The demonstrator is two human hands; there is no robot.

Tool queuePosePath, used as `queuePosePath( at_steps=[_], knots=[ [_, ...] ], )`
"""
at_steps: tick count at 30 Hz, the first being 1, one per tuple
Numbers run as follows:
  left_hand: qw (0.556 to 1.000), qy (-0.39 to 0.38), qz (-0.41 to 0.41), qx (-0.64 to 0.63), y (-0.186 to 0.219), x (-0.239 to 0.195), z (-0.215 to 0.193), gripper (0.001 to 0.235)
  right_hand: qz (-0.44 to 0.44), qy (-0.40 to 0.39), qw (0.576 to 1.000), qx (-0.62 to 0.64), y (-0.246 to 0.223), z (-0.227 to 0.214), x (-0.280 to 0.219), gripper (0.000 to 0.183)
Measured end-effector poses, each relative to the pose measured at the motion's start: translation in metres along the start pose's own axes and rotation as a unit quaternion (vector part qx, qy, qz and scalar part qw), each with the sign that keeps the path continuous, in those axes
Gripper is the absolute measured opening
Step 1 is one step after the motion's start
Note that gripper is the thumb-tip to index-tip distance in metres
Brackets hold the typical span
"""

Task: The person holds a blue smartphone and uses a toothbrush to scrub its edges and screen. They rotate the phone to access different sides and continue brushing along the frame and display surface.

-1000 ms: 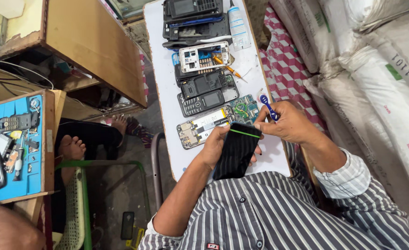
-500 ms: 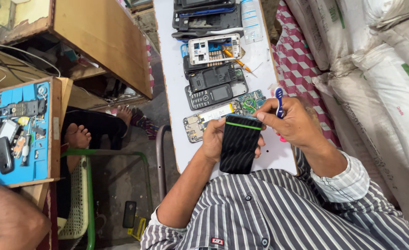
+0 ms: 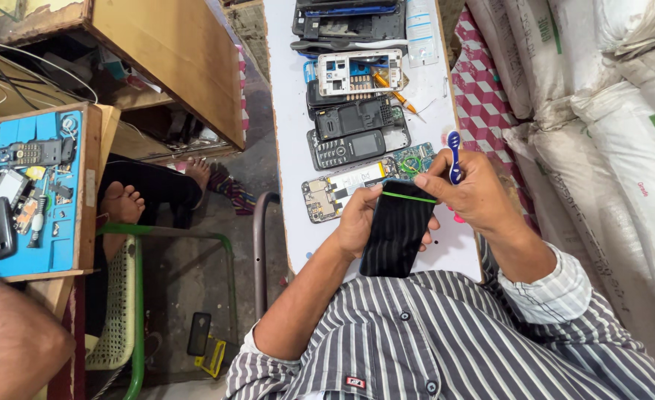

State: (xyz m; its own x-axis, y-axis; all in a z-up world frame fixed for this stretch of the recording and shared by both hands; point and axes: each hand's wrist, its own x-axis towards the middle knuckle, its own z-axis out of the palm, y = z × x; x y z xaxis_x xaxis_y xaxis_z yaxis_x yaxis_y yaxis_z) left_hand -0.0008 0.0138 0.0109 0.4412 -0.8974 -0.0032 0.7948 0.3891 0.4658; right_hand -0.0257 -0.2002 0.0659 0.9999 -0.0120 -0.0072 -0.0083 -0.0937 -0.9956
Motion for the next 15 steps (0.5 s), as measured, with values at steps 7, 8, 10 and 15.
queuePosePath(
  at_steps=[7, 8, 10, 15],
  knots=[
    [0.999, 0.031, -0.012, 0.026, -0.004, 0.002, -0.003, 0.074, 0.014, -0.020, 1.000, 0.019, 0.002, 0.002, 0.002, 0.023],
    [0.999, 0.031, -0.008, 0.030, -0.004, 0.002, -0.003, 0.074, 0.011, -0.019, 1.000, 0.015, 0.003, 0.002, 0.002, 0.023],
    [0.999, 0.030, -0.002, 0.039, -0.005, 0.002, -0.002, 0.075, 0.013, -0.018, 1.000, 0.007, 0.005, 0.000, 0.002, 0.022],
    [0.999, 0.033, -0.006, 0.032, -0.004, 0.002, -0.001, 0.074, 0.019, -0.036, 0.998, 0.053, 0.011, -0.004, 0.002, 0.014]
  ],
)
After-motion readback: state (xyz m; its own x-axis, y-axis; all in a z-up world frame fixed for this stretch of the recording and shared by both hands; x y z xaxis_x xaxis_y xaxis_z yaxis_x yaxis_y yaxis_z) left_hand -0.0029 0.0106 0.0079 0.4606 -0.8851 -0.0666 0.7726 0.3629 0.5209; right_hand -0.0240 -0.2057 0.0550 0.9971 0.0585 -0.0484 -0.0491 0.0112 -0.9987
